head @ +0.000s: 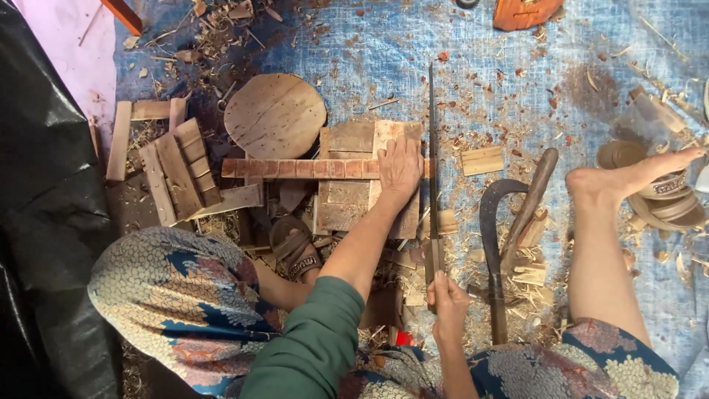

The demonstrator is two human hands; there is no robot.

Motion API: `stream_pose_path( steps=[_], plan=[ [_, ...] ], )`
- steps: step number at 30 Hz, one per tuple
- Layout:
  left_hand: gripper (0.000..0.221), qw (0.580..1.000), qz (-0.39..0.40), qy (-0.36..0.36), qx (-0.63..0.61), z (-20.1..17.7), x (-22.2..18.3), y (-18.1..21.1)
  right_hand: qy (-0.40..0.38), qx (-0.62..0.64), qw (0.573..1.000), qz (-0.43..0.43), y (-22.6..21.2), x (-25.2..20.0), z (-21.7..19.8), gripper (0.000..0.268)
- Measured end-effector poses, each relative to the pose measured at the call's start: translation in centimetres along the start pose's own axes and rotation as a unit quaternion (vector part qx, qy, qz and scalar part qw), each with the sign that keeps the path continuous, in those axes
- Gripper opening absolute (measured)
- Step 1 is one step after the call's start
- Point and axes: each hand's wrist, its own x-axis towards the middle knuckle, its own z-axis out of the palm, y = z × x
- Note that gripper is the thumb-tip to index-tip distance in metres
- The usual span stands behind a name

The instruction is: A person uses a hand saw to cut through a piece of wood intended for an instrument neck while sitting on the floor.

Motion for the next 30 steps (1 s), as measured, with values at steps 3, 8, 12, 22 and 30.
stream_pose_path(
  steps=[3,8,12,22,30],
  plan=[
    [0.017,1.000,0.010,0.010,0.000,-0.2,0.0,-0.1,0.007,-0.002,1.000,0.003,-0.7,-0.9,0.6,0.126],
    [0.017,0.999,0.002,0.031,-0.027,-1.4,0.1,0.3,-0.025,-0.006,0.999,-0.023,0.4,0.1,-0.3,0.120],
    [0.014,0.998,0.022,0.058,-0.012,-1.4,0.0,0.2,-0.014,-0.001,1.000,0.006,-0.1,-0.4,0.0,0.123],
    [0.013,0.997,0.023,0.074,-0.016,-1.8,0.1,0.5,-0.034,0.003,0.999,-0.014,0.8,0.6,-0.8,0.122],
    [0.013,0.998,0.020,0.051,0.012,-1.5,0.1,0.5,-0.041,0.017,0.999,0.026,0.7,0.3,-0.6,0.138]
  ],
)
